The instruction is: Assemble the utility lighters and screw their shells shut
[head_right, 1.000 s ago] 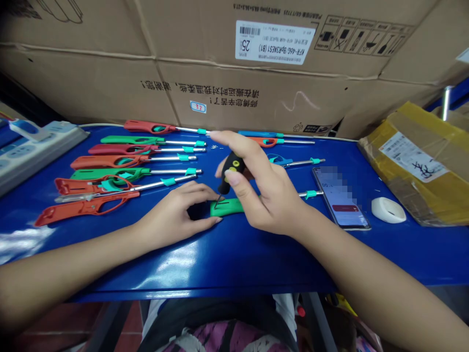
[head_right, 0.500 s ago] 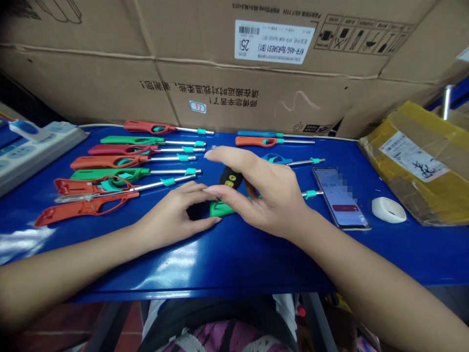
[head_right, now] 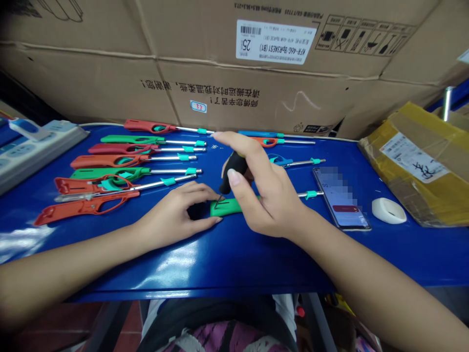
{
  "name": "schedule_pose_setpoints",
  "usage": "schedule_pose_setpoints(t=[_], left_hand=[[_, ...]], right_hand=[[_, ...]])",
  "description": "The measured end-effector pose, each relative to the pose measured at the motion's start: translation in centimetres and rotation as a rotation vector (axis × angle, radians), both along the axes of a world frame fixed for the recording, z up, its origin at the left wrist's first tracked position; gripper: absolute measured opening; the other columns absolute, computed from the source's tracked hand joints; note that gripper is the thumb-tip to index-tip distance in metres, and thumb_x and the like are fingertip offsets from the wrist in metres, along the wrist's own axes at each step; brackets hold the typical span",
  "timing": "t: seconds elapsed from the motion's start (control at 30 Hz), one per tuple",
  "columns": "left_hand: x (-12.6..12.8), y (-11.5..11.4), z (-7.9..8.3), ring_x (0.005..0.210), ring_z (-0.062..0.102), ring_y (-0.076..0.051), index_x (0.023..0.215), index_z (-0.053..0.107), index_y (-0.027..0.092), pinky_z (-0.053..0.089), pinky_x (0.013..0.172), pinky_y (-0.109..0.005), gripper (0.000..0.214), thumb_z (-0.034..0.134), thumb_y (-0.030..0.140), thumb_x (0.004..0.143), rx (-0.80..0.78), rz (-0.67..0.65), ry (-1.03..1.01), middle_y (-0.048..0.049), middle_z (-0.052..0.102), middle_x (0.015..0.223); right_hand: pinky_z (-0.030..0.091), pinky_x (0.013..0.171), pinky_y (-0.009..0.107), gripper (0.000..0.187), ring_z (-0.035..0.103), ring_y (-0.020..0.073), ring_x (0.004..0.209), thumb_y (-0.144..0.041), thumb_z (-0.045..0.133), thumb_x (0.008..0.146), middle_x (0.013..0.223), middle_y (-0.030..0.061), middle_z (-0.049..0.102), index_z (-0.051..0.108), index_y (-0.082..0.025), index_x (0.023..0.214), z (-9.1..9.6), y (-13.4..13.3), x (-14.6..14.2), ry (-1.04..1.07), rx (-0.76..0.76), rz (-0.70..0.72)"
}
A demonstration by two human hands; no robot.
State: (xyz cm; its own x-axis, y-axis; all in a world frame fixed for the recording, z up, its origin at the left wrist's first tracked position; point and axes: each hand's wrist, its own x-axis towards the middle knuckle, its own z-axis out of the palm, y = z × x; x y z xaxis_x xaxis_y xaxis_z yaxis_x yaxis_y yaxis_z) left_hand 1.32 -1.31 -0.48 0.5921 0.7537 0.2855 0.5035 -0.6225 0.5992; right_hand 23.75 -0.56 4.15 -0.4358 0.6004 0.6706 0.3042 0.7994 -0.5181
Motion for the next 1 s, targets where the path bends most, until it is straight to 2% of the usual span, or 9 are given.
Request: schedule_pose_setpoints(t=[0.07, 0.23, 0.43, 0.57, 0.63, 0.77, 0.83, 0.93, 1.0], left_hand=[[-0.01, -0.01, 0.02, 0.102, 0.065, -0.025, 0.115, 0.071, 0.018, 0.054, 0.094, -0.043, 0.03, 0.076, 0.026, 0.086, -0.001, 0.002, -0.001, -0.0067, 0.072, 0.112], [-0.01, -0.01, -0.06, 0.102, 0.066, -0.025, 0.114, 0.07, 0.019, 0.054, 0.093, -0.042, 0.03, 0.075, 0.028, 0.086, 0.019, 0.003, -0.007, -0.0066, 0.073, 0.112], [0.07, -0.03, 0.08, 0.102, 0.065, -0.025, 0.115, 0.071, 0.018, 0.054, 0.094, -0.042, 0.031, 0.076, 0.026, 0.085, 0.0, 0.004, -0.007, -0.0066, 0.072, 0.111], [0.1, -0.05, 0.13, 0.1, 0.065, -0.024, 0.114, 0.071, 0.017, 0.054, 0.09, -0.041, 0.031, 0.076, 0.026, 0.085, 0.028, 0.003, -0.004, -0.0064, 0.073, 0.109], [0.09, -0.05, 0.13, 0.099, 0.065, -0.024, 0.114, 0.071, 0.017, 0.054, 0.09, -0.041, 0.031, 0.076, 0.026, 0.085, 0.027, 0.003, -0.004, -0.0061, 0.072, 0.108], [0.04, -0.02, 0.06, 0.101, 0.065, -0.024, 0.113, 0.071, 0.018, 0.053, 0.092, -0.041, 0.029, 0.076, 0.027, 0.086, 0.01, -0.004, -0.003, -0.0055, 0.072, 0.11], [0.02, 0.0, -0.02, 0.101, 0.065, -0.024, 0.113, 0.071, 0.018, 0.053, 0.092, -0.041, 0.03, 0.076, 0.027, 0.086, 0.018, -0.001, 0.0, -0.0055, 0.072, 0.11], [0.02, 0.01, -0.08, 0.1, 0.065, -0.024, 0.115, 0.07, 0.018, 0.053, 0.09, -0.041, 0.031, 0.076, 0.027, 0.086, 0.038, 0.003, 0.003, -0.0058, 0.072, 0.11], [0.03, 0.02, -0.05, 0.101, 0.065, -0.024, 0.115, 0.07, 0.018, 0.053, 0.092, -0.04, 0.031, 0.076, 0.027, 0.086, 0.034, -0.003, -0.002, -0.0056, 0.072, 0.111]], right_hand=[[0.064, 0.072, 0.036, 0.048, 0.071, 0.0186, 0.083, -0.022, 0.05, 0.1, 0.124, 0.0072, 0.068, 0.043, -0.03, 0.147, -0.05, 0.02, -0.15, 0.022, -0.035, -0.005], [0.06, 0.056, 0.031, 0.033, 0.068, 0.0179, 0.07, -0.031, 0.072, 0.09, 0.107, 0.0024, 0.073, 0.063, -0.034, 0.121, 0.07, 0.08, -0.17, 0.018, 0.271, -0.167], [0.064, 0.069, 0.04, 0.047, 0.073, 0.0218, 0.087, -0.03, 0.044, 0.103, 0.131, 0.0089, 0.067, 0.04, -0.028, 0.15, -0.05, -0.17, 0.18, -0.012, 0.024, -0.022], [0.063, 0.064, 0.035, 0.042, 0.073, 0.0204, 0.079, -0.026, 0.067, 0.093, 0.119, 0.0049, 0.073, 0.057, -0.032, 0.134, 0.17, -0.19, -0.09, -0.042, 0.267, -0.093], [0.063, 0.063, 0.034, 0.041, 0.073, 0.0201, 0.076, -0.026, 0.067, 0.093, 0.111, 0.0044, 0.075, 0.06, -0.031, 0.132, 0.17, -0.18, -0.18, -0.033, 0.352, -0.108], [0.065, 0.069, 0.038, 0.05, 0.074, 0.0238, 0.098, -0.024, 0.045, 0.101, 0.137, 0.0081, 0.063, 0.043, -0.029, 0.151, -0.04, -0.25, -0.2, 0.008, 0.18, -0.011], [0.065, 0.066, 0.036, 0.051, 0.074, 0.022, 0.094, -0.022, 0.052, 0.099, 0.138, 0.0073, 0.063, 0.044, -0.03, 0.149, 0.0, -0.27, -0.15, -0.013, 0.165, -0.021], [0.064, 0.064, 0.032, 0.048, 0.074, 0.0206, 0.086, -0.027, 0.069, 0.092, 0.124, 0.0039, 0.072, 0.057, -0.031, 0.138, 0.24, -0.26, -0.07, -0.067, 0.306, -0.134], [0.065, 0.066, 0.032, 0.046, 0.075, 0.0217, 0.091, -0.032, 0.065, 0.096, 0.127, 0.0042, 0.071, 0.055, -0.031, 0.141, 0.33, -0.28, -0.06, -0.078, 0.307, -0.16]])
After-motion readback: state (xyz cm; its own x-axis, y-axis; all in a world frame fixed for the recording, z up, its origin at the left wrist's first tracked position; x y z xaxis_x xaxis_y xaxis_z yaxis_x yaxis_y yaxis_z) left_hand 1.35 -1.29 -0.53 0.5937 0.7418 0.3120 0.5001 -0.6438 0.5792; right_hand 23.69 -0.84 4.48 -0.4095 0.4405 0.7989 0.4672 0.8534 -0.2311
